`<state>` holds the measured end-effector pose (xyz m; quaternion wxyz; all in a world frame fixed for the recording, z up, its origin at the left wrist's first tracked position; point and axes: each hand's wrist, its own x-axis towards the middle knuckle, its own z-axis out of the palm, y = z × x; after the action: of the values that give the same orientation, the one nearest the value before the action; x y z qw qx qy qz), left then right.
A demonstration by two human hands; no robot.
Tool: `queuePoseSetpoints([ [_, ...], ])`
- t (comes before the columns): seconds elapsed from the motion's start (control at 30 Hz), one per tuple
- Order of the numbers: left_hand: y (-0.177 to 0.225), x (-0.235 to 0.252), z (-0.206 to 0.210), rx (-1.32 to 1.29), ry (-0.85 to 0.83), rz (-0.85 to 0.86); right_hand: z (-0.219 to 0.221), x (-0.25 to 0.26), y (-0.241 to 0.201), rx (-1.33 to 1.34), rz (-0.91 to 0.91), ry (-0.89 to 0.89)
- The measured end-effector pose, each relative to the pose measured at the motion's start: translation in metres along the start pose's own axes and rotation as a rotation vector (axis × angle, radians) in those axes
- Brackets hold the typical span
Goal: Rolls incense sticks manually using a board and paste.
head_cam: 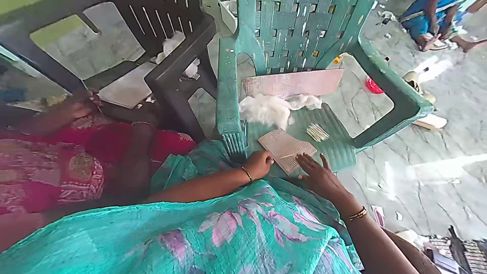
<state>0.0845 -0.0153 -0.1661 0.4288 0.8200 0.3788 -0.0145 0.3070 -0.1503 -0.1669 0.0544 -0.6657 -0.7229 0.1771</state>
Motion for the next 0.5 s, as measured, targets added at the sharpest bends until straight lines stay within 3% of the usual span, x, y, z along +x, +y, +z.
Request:
queuePoseSetpoints([
  [0.1,-0.004,0.004,-0.004,-0.028,0.107,-0.032,-0.006,0.029,-0.004,-0.067,0.089,0.014],
  [0.3,-0.005,0.01,-0.007,0.049,0.104,-0.081,0.013,0.096,-0.018,-0.1,-0.052,-0.026],
  [0.5,-0.008,0.008,-0.001,0.057,0.049,-0.054,0.014,0.067,-0.021,-0.138,-0.013,-0.194],
])
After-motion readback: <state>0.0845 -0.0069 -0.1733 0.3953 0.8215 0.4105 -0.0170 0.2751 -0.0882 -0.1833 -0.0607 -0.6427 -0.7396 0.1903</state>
